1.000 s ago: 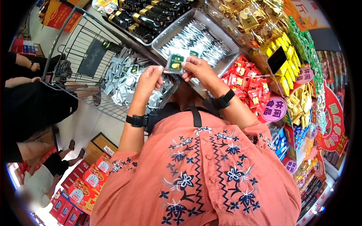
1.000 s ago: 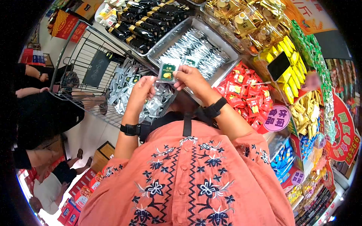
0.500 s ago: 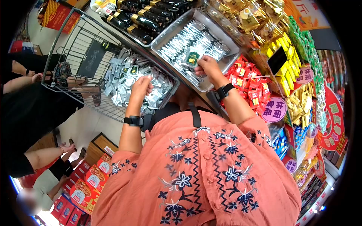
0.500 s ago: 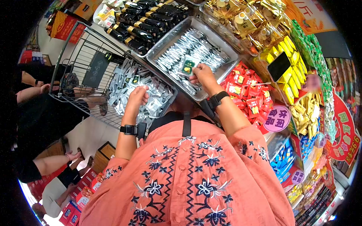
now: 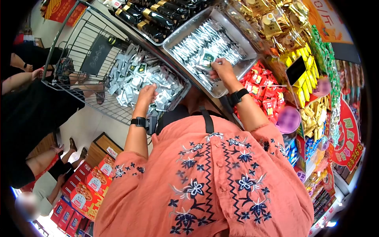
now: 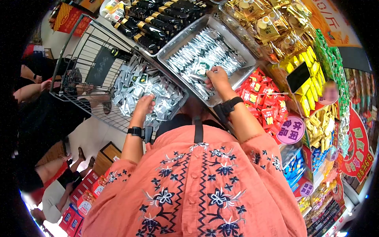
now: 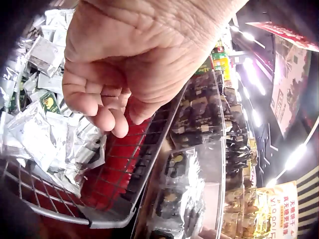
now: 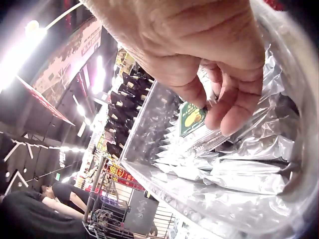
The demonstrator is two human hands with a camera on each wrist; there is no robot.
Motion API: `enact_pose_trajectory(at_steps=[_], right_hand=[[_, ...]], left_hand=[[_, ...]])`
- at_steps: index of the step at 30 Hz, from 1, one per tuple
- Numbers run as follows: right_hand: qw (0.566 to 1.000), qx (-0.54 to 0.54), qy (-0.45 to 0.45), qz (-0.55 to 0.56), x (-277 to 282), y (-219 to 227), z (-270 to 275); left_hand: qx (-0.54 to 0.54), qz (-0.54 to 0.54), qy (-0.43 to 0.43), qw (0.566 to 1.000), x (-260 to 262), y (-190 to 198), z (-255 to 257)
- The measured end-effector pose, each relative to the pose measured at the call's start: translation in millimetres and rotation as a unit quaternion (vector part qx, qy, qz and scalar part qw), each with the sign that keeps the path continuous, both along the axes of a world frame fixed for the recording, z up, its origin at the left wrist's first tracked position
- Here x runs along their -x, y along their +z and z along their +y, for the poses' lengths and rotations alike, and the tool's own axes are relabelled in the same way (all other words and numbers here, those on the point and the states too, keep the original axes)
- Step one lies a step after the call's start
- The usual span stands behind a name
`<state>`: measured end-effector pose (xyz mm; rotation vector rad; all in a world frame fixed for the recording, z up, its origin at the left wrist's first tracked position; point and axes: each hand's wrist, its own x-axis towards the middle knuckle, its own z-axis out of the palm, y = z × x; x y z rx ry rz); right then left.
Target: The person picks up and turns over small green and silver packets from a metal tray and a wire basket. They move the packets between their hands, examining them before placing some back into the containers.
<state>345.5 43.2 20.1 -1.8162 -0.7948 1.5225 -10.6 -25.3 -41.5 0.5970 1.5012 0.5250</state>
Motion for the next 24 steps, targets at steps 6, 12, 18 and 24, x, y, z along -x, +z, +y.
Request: enact_pose_trajectory(at_steps=[6,12,18,24], right_hand=[[0.996,-0.071,-0.031,-0.044,4,21,3],[0.985,-0.138,0.069,0.081,36,68,14],[0.973,-0.084,0.175,0.128,82,75,13],[0.975,-0.038,0.19,0.109,99,52,3]], left_hand=[[0.012,0.029,-0.038,0.999,14,-31,0],[-0.107,0.258,-0.06,0.958,45,-105,19],[-0.239,0.447,-0.087,0.858,72,-144,46],[-0.066,0.496,-0.135,0.855,85,-121,65]])
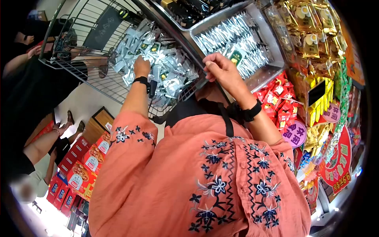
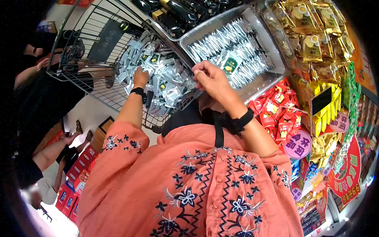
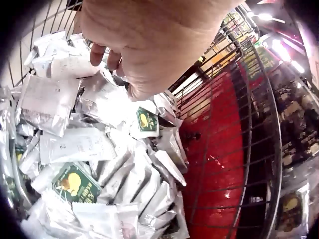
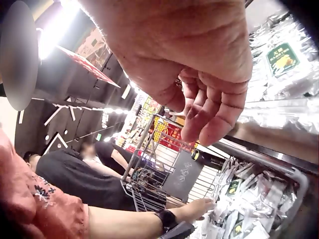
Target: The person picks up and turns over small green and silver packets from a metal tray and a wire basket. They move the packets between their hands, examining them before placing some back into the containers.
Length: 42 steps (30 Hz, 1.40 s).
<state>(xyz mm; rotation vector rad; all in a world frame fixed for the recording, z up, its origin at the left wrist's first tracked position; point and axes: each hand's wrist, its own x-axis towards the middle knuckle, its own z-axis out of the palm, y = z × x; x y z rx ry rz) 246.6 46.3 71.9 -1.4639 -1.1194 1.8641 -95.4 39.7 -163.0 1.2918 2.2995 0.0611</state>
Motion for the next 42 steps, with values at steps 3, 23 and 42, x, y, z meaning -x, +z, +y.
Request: enact_pose_trajectory(at_steps=[3,23,42], right_hand=[[1.0,0.011,0.014,-0.005,4,0,0],[0.994,0.025,0.102,0.029,27,-12,-5],[0.973,0.104,-0.045,0.203,2,21,1]], left_hand=[[0.055,0.007,-0.024,0.998,2,3,5],[-0.16,-0.271,0.105,0.943,-49,116,-30],[-0.165,-0.512,0.057,0.841,-145,260,-45]])
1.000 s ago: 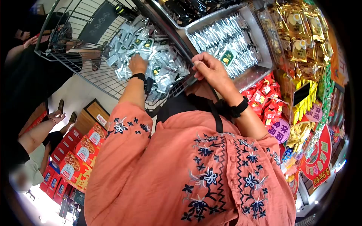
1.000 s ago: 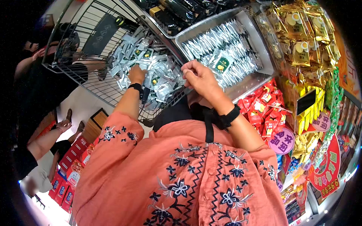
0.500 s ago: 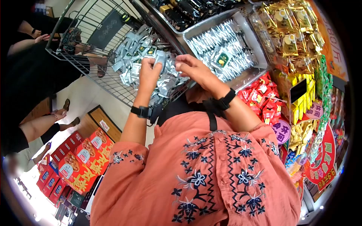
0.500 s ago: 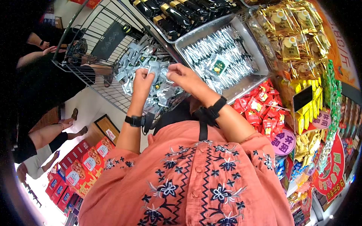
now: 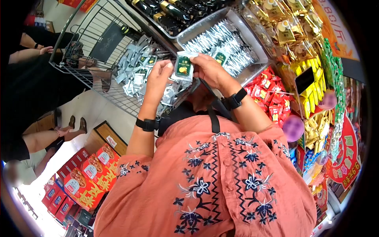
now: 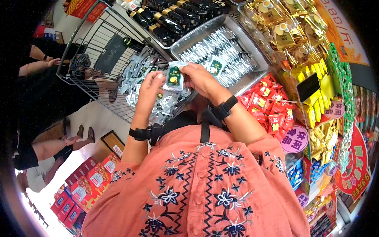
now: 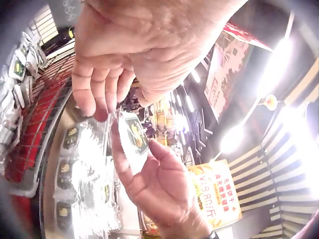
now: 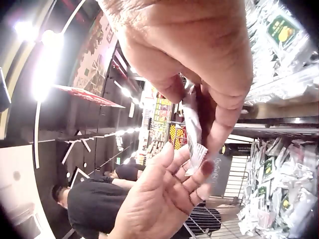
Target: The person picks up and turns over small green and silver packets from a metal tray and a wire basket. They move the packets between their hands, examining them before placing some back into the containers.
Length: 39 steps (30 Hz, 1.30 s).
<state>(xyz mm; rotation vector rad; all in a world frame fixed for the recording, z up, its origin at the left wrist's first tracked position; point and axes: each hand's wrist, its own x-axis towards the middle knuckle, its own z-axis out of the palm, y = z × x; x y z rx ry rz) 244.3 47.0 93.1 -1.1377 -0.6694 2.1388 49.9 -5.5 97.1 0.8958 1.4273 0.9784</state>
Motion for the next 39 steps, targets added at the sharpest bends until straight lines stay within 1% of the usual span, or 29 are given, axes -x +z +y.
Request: enact_pose_trajectory(at_steps=[2,6,7,10,13,18,20,24,26,28,31,34,36,39], right_hand=[[1.0,0.004,-0.013,0.018,-4,0,-1],[0.999,0.009,-0.024,0.046,-10,-1,-2],[0.998,0.008,-0.026,0.052,-11,0,-4],[0.999,-0.026,-0.026,0.017,-13,5,-7],[0.997,-0.061,0.009,-0.036,-19,6,-9],[0.996,-0.076,0.018,-0.051,-32,0,-12],[0.995,-0.061,0.008,-0.077,-38,5,-14],[0.987,-0.106,-0.026,-0.117,-48,2,-13],[0.982,-0.126,-0.045,-0.13,-58,1,-10],[0.979,-0.108,-0.087,-0.152,-74,1,-3],[0.973,-0.083,-0.154,-0.153,-99,-13,4],[0.968,-0.041,-0.185,-0.167,-119,-39,7],[0.971,-0.014,-0.172,-0.165,-126,-49,7],[0.974,0.009,-0.148,-0.171,-127,-58,6]], left_hand=[[0.038,-0.038,-0.027,0.998,2,3,1],[0.038,-0.069,-0.083,0.993,-5,4,1],[0.035,-0.078,-0.081,0.993,-7,5,1],[0.031,-0.101,-0.07,0.992,-12,5,0],[0.034,-0.111,-0.058,0.992,-14,1,1],[0.032,-0.092,-0.072,0.993,-21,1,2],[0.034,-0.088,-0.078,0.992,-26,-1,3],[0.037,-0.077,-0.102,0.991,-40,4,8],[0.027,-0.094,-0.109,0.989,-44,5,14],[0.007,-0.111,-0.099,0.989,-45,2,19],[0.029,-0.077,-0.078,0.994,-30,-4,24],[0.036,-0.047,-0.062,0.996,-12,-19,21],[0.055,-0.033,-0.051,0.997,-1,-24,16],[0.087,-0.015,-0.033,0.996,14,-41,9]])
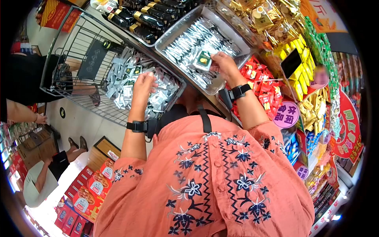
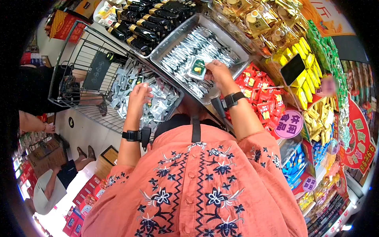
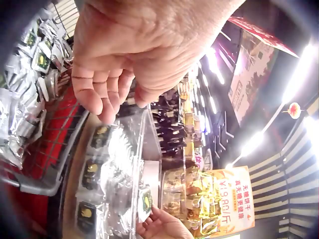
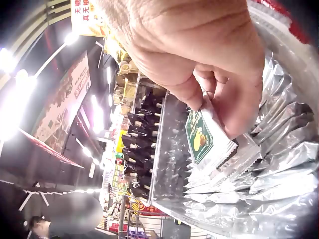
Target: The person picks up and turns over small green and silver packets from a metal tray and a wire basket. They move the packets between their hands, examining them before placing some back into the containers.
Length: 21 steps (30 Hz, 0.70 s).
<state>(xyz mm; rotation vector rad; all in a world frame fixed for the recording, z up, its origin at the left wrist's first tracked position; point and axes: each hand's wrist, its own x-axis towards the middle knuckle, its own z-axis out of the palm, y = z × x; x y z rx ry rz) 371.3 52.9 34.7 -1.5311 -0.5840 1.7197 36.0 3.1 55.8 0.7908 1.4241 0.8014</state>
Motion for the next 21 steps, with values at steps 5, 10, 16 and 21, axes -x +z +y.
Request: enact_pose_trajectory(at_steps=[5,10,16,21], right_hand=[[1.0,-0.009,-0.018,-0.003,13,0,3],[0.999,-0.012,-0.019,-0.05,10,-18,6],[0.996,-0.021,-0.025,-0.087,13,-19,2],[0.994,-0.041,0.005,-0.106,14,-24,4]], left_hand=[[0.041,0.004,0.015,0.999,18,-36,-12],[0.077,-0.003,0.031,0.996,30,-66,-21],[0.115,0.015,0.033,0.993,43,-93,-30],[0.154,0.027,0.025,0.987,55,-117,-37]])
